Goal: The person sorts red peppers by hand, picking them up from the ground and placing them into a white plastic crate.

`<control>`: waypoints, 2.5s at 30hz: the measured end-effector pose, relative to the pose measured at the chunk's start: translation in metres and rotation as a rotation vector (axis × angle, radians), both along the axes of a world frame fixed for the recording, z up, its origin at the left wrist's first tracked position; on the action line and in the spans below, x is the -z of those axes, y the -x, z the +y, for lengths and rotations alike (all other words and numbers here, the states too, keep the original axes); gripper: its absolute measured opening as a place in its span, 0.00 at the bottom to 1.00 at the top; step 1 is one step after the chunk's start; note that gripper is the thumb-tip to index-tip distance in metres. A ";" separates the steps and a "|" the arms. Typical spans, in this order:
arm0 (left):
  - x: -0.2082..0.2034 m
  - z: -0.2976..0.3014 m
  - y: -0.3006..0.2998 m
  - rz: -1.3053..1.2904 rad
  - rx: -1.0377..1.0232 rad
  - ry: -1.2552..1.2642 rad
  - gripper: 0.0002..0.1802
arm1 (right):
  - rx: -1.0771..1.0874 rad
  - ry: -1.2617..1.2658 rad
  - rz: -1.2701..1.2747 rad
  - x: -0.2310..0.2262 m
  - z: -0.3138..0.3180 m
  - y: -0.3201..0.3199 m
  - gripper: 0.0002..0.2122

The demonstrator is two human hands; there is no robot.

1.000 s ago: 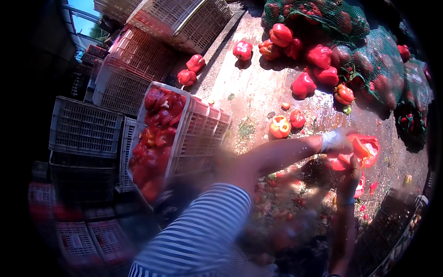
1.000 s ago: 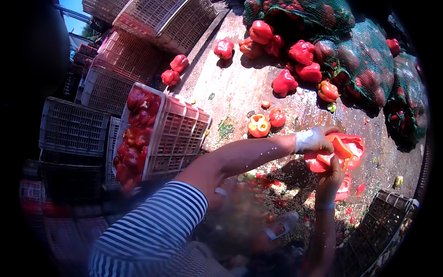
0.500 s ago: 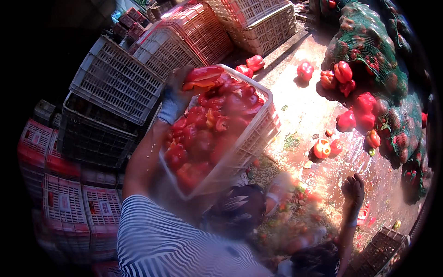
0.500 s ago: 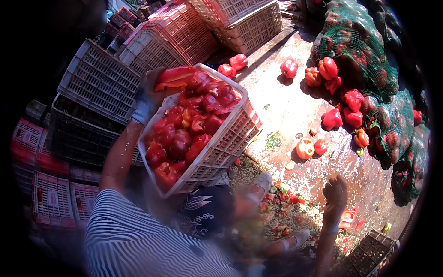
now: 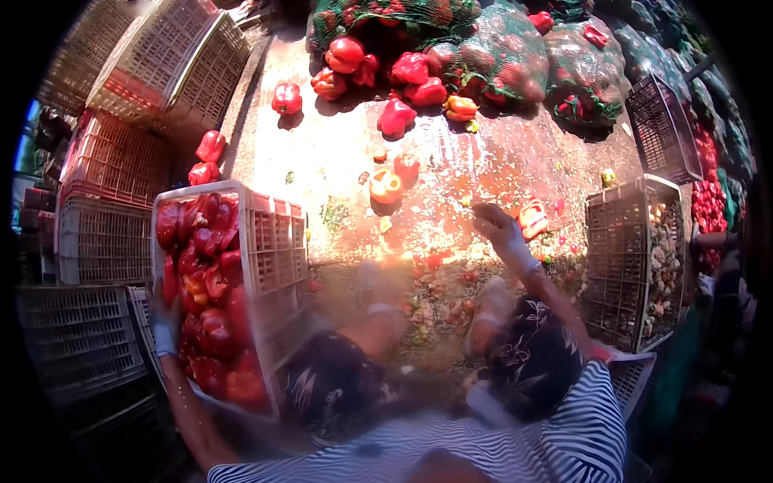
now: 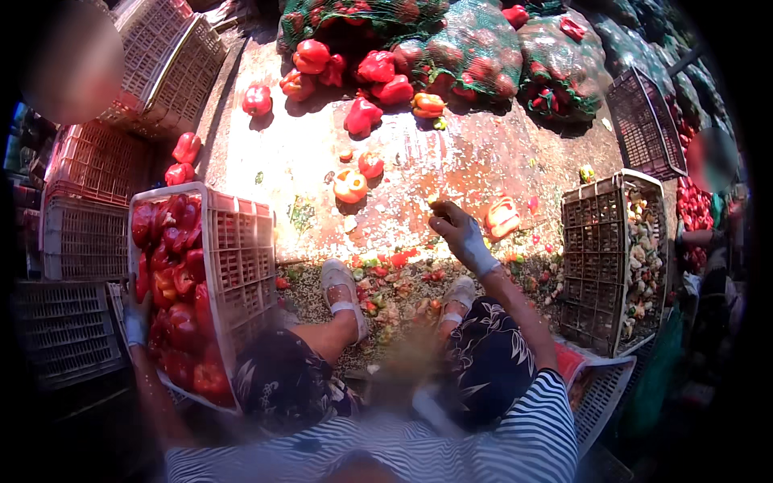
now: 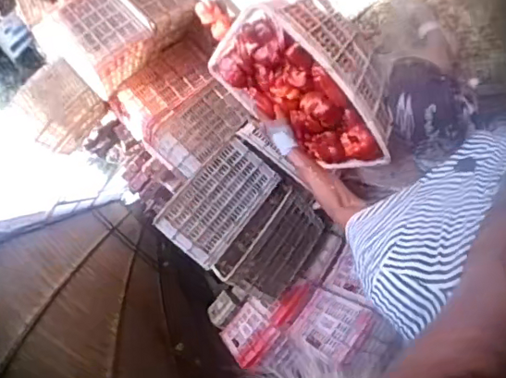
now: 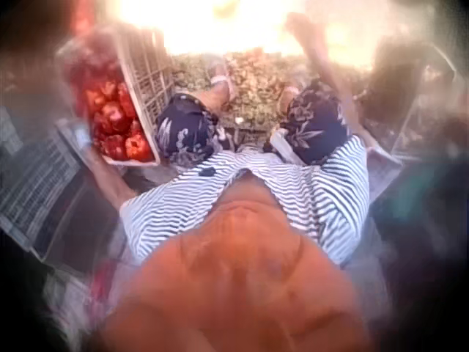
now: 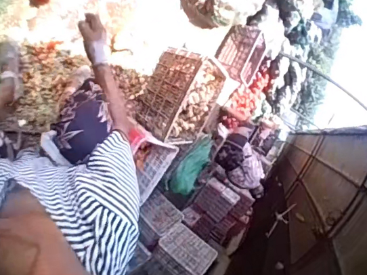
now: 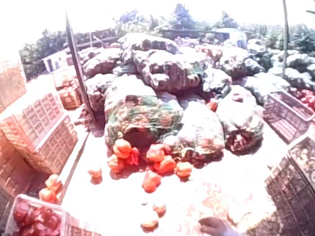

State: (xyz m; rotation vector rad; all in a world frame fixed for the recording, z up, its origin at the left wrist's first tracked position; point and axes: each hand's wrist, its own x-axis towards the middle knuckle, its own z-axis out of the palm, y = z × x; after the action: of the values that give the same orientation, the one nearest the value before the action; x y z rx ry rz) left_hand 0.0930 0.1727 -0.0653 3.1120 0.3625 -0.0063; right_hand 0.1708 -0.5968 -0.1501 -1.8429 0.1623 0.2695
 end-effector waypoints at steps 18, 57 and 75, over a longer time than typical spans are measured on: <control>0.090 -0.436 -0.232 0.377 0.547 0.542 0.28 | 0.684 0.695 0.146 0.188 -0.200 0.023 0.42; -0.121 -0.214 -0.049 0.205 0.084 -0.176 0.25 | -0.005 -0.552 0.460 0.045 0.054 0.022 0.20; 0.208 -0.574 -0.304 0.371 0.917 0.082 0.31 | -0.111 -0.094 0.200 0.093 -0.011 0.070 0.19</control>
State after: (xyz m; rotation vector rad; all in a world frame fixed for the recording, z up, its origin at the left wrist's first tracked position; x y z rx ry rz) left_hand 0.3968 -0.4017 -0.2736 2.8632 -1.0375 -0.5728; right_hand 0.1013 -0.6073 -0.2433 -1.7328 0.1833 0.5311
